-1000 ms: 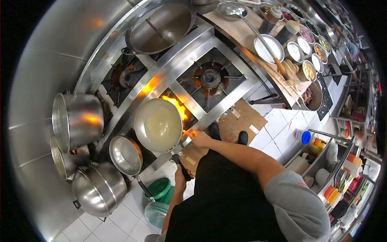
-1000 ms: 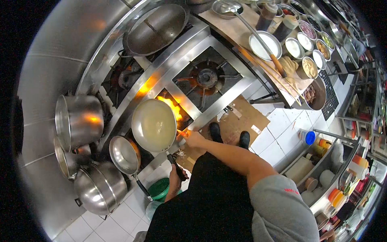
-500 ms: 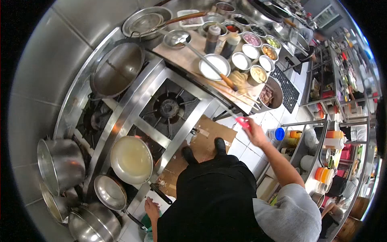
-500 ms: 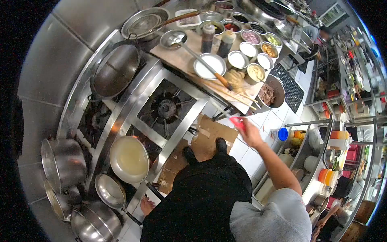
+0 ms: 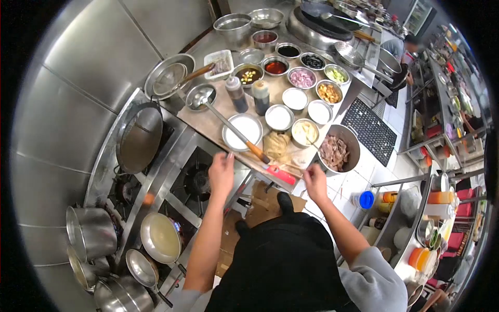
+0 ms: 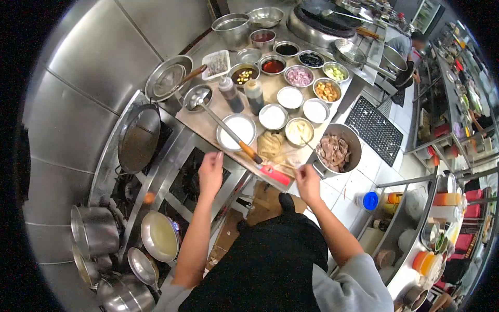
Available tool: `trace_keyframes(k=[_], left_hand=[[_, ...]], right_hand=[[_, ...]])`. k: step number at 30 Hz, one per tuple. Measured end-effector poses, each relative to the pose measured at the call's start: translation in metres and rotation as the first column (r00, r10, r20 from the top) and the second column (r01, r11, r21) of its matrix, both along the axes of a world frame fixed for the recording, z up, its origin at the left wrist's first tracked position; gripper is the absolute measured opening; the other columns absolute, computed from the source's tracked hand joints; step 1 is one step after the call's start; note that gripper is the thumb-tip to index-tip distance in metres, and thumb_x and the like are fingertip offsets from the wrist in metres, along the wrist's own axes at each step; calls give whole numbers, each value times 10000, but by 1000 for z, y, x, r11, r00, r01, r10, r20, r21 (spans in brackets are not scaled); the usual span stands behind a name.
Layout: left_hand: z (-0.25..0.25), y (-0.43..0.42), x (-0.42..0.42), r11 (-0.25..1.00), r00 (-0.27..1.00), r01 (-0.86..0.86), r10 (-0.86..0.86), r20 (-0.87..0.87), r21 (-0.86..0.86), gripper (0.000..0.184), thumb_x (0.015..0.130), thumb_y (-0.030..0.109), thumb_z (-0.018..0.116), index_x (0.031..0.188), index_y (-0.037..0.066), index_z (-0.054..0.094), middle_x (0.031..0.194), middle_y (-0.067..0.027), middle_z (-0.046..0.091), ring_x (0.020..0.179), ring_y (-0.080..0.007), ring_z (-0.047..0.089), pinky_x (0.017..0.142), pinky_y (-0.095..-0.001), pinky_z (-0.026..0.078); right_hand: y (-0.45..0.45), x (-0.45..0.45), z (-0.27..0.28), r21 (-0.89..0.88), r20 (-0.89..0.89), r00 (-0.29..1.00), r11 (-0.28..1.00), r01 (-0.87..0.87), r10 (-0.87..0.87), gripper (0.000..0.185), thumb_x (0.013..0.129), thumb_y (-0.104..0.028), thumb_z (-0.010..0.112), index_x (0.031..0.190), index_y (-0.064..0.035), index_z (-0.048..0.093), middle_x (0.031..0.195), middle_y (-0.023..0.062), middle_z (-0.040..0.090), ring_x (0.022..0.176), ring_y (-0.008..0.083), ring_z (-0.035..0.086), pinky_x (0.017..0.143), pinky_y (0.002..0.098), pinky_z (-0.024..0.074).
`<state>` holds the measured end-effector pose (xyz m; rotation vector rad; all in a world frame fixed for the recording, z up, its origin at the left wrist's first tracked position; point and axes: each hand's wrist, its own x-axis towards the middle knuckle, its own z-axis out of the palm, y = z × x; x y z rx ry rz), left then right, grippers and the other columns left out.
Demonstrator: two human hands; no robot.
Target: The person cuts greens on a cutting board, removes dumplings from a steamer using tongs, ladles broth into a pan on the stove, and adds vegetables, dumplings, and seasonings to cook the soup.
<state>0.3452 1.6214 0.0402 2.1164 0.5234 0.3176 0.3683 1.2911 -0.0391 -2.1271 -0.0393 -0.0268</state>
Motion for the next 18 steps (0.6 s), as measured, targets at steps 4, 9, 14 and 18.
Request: trace_keyframes(k=[4, 9, 14, 18], left_hand=[[-15, -24, 118, 902, 965, -104, 193, -177, 419, 644, 941, 485, 636, 1190, -104, 558, 1168, -338, 626, 1084, -470, 617, 947, -507, 486], [-59, -2, 177, 755, 874, -199, 424, -235, 624, 622, 874, 440, 705, 1189, -80, 574, 1161, -298, 654, 1120, -427, 631, 977, -500, 504], [-73, 27, 205, 847, 835, -171, 396, -381, 504, 491, 814, 281, 690, 1124, -87, 594, 1098, -269, 690, 1064, -419, 670, 927, -504, 537], [-63, 23, 203, 838, 813, -172, 417, -405, 518, 460, 808, 255, 683, 1105, -85, 601, 1084, -271, 698, 1028, -429, 684, 920, -508, 541]], right_hand=[[-51, 34, 3, 168, -49, 998, 985, 50, -42, 446, 880, -122, 758, 1270, -32, 561, 845, 84, 585, 622, 148, 547, 591, 303, 483], [-53, 80, 5, 10, 176, 956, 971, -240, 235, 443, 913, -133, 720, 1329, -55, 586, 913, 112, 604, 693, 214, 606, 656, 340, 514], [-56, 105, 12, -92, 274, 914, 954, -286, 301, 231, 958, -130, 650, 1170, -38, 658, 922, 158, 614, 802, 364, 633, 712, 428, 520], [-68, 106, 45, -192, 275, 876, 915, -354, 396, 177, 960, -120, 647, 1119, -55, 690, 855, 141, 589, 753, 343, 630, 657, 440, 506]])
